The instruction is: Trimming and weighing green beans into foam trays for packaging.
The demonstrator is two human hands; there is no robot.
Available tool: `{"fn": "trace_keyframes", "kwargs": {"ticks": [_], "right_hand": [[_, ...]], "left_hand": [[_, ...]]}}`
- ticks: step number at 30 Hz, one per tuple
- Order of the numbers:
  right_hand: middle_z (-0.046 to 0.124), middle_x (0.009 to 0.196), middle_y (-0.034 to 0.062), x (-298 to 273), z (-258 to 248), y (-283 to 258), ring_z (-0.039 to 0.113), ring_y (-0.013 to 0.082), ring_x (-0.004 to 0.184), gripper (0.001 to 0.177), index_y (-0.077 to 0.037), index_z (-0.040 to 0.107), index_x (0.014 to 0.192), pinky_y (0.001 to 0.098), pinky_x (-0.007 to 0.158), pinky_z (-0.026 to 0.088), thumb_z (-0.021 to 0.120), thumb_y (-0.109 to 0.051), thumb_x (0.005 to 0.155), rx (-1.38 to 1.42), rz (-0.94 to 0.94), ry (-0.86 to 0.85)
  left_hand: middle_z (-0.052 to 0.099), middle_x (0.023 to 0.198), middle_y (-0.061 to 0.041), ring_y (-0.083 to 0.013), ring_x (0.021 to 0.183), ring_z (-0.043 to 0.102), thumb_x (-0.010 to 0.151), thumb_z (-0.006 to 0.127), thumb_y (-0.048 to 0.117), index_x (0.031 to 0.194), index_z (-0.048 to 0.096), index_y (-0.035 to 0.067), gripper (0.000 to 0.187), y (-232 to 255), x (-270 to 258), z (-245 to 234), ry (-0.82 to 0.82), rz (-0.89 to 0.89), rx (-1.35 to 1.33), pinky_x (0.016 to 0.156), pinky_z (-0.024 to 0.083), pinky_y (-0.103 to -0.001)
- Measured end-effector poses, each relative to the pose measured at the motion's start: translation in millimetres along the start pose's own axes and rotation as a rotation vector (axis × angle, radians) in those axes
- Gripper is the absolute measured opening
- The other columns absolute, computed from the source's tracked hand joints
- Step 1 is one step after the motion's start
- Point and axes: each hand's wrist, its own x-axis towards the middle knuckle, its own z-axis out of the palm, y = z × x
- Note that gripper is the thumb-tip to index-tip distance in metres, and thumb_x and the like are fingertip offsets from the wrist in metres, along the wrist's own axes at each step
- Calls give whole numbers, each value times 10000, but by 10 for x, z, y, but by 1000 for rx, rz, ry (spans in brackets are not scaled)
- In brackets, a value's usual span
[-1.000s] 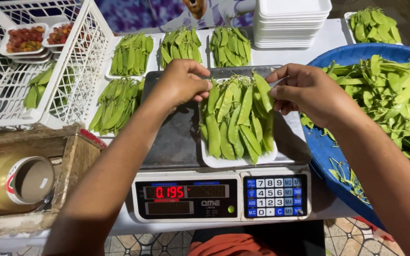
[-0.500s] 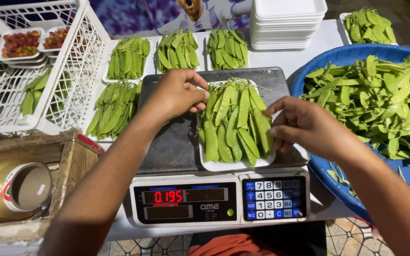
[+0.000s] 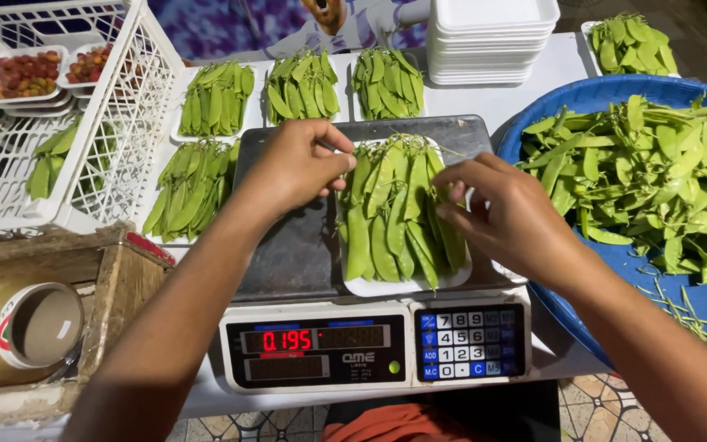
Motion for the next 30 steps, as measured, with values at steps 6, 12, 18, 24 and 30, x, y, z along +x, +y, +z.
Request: {"fn": "trace_keyframes", "kwargs": {"ticks": [6,12,18,24,30], "right_hand": [[658,1059,151,76,41,-319,702,350,810,525,-110,715,1237,481,689,566,845,-395,815,-208,-35,-24],[668,937,21,128,89,-290,714,289,811,469,-254,678,1257,450,679,579,802,-285,805,-258,-15,-12],[708,919,83,182,46,-282,735,285,737,218,-148,791,1075,384,606,581,727,-129,867,-224,-137,-7],[696,904,144,200,-139,-275,728,300,781,193,-28,783,1100,347,666,594,720,23,926,-27,-205,143],[741,883,91,168,137,-98,739,252,799,199,-97,781,1084,322,672,600,760,-32,897,106,-131,144]], "left_hand": [[764,800,-185,-161,622,752,849,707,101,1056,723,-17,239,126,-304,-93,-17,-35,62,518,623,-217],[774,788,-183,-162,607,759,849,722,104,1032,735,-2,213,176,-431,-149,-14,-22,75,489,618,-214],[775,813,-185,-157,635,759,859,708,105,1048,727,-6,220,180,-421,-122,-29,-16,27,512,620,-210],[773,801,-186,-165,629,768,854,725,107,1037,730,-4,214,165,-439,-146,-32,11,32,498,624,-213],[768,793,-184,-169,631,769,851,720,94,1026,733,3,197,135,-449,-150,-29,25,20,502,625,-218]]}}
